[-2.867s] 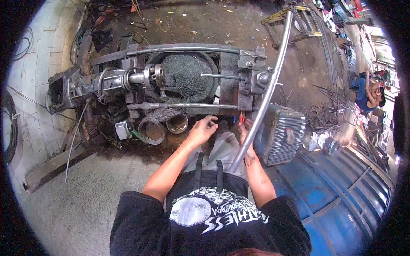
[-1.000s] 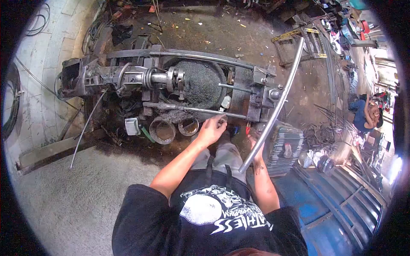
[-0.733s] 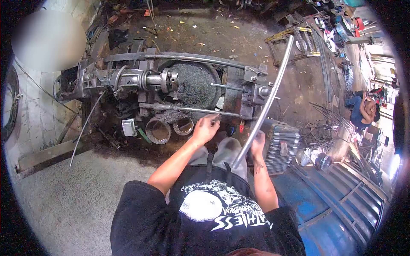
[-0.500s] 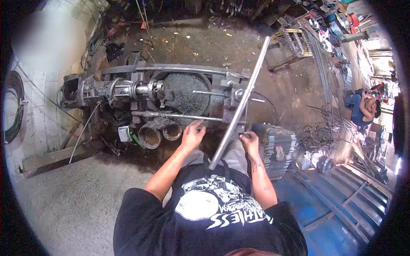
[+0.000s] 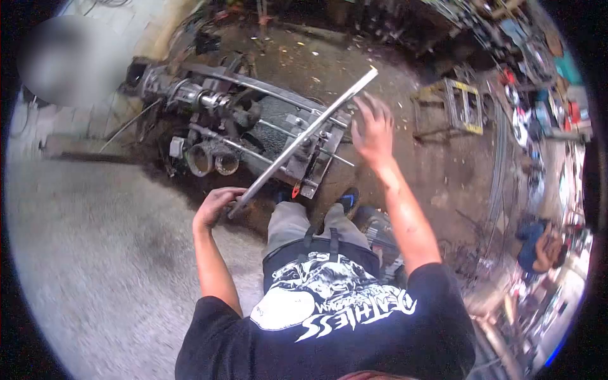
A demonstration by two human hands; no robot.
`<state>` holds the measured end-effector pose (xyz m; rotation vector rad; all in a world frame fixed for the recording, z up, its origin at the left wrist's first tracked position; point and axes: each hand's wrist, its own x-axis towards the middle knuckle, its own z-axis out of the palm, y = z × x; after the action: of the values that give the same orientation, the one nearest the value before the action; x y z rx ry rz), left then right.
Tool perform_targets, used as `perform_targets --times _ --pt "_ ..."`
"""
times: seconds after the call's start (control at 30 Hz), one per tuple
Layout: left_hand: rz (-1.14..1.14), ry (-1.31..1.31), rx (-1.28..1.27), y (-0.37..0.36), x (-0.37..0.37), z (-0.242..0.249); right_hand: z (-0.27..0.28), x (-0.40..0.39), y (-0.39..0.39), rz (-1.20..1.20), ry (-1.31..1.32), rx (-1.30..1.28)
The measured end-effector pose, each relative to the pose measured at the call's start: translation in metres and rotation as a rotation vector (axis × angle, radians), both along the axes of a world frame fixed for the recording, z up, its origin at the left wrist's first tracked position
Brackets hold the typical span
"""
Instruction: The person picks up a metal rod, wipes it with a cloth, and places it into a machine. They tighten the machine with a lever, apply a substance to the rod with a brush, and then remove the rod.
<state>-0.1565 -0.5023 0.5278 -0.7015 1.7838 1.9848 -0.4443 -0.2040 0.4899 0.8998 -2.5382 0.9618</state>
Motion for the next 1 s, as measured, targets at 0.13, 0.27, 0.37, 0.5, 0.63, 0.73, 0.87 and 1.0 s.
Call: perform_targets --times 0.13,0.27,0.37,0.5,0.63,0.73,0.87,1.0 --pt "-0.266 -0.075 -1.227 0.078 -0.027 0.021 0.008 -0.068 -0.046 0.374 0.089 0.582" --pt "-0.021 -0.117 -1.350 0.120 -0.031 0.019 -0.022 -0.092 -0.040 0.472 0.161 0.636" --pt "0.080 -0.045 -1.382 0.123 -0.029 0.009 -0.028 -0.096 -0.043 0.478 0.191 0.630" --pt "0.124 -0.103 -1.374 0.136 -0.025 0.006 -0.028 -0.107 -0.066 0.554 0.309 0.540" --pt "0.350 -0.156 -1.299 0.202 -0.025 -0.005 -0.027 -0.126 -0.122 0.821 0.335 0.506" --pt "0.386 -0.283 -1.385 0.219 -0.034 -0.008 -0.027 -0.131 -0.132 0.969 0.370 0.342" --pt "0.321 -0.616 -1.596 0.180 -0.038 -0.018 -0.020 -0.126 -0.092 0.907 0.227 0.384" --pt "0.265 -0.604 -1.619 0.122 -0.051 -0.015 0.001 -0.109 -0.049 0.827 0.065 0.600"
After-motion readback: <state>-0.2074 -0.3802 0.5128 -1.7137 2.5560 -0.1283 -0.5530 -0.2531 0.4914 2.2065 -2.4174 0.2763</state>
